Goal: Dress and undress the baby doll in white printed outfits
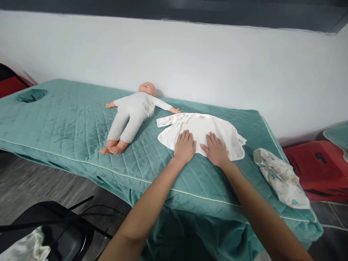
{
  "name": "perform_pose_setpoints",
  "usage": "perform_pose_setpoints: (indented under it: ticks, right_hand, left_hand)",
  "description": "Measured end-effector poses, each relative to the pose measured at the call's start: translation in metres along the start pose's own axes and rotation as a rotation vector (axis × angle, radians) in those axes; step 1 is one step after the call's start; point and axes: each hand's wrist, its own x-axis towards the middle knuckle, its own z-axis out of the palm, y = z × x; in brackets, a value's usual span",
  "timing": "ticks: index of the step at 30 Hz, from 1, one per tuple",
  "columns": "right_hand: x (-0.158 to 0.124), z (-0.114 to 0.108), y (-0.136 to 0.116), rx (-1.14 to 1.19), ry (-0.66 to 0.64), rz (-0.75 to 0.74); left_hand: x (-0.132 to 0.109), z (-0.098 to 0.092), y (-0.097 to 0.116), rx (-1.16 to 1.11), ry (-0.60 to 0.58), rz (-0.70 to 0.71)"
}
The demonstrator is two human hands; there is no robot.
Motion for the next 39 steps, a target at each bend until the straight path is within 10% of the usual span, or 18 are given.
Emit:
perform_pose_setpoints:
  ticks: [3,6,16,23,39]
  right_hand:
    - [-0.020,-0.003,-0.002,0.111,-0.026,-0.070]
    - [-0.011,-0.008,-0.011,0.336,-0.044,-0.043]
    - [0.163,0.008,-0.075,0.761,0.086,0.354]
    - [0.174,0.022,-0.059,1.336,0.180,0.373]
    - [0.167,0.024,-0.054,1.087,0.145,0.344]
  left_hand:
    - [-0.018,-0.020,-0.032,-0.166,0.184,0.021]
    - [-0.019,-0.036,-0.069,-0.180,0.332,-0.259]
    - [0.034,-0.037,-0.112,-0.173,0.123,-0.400]
    - [0.061,-0.043,-0.148,-0.195,0.135,-0.475]
    - [-0.006,-0.038,-0.079,-0.306,0.281,-0.309]
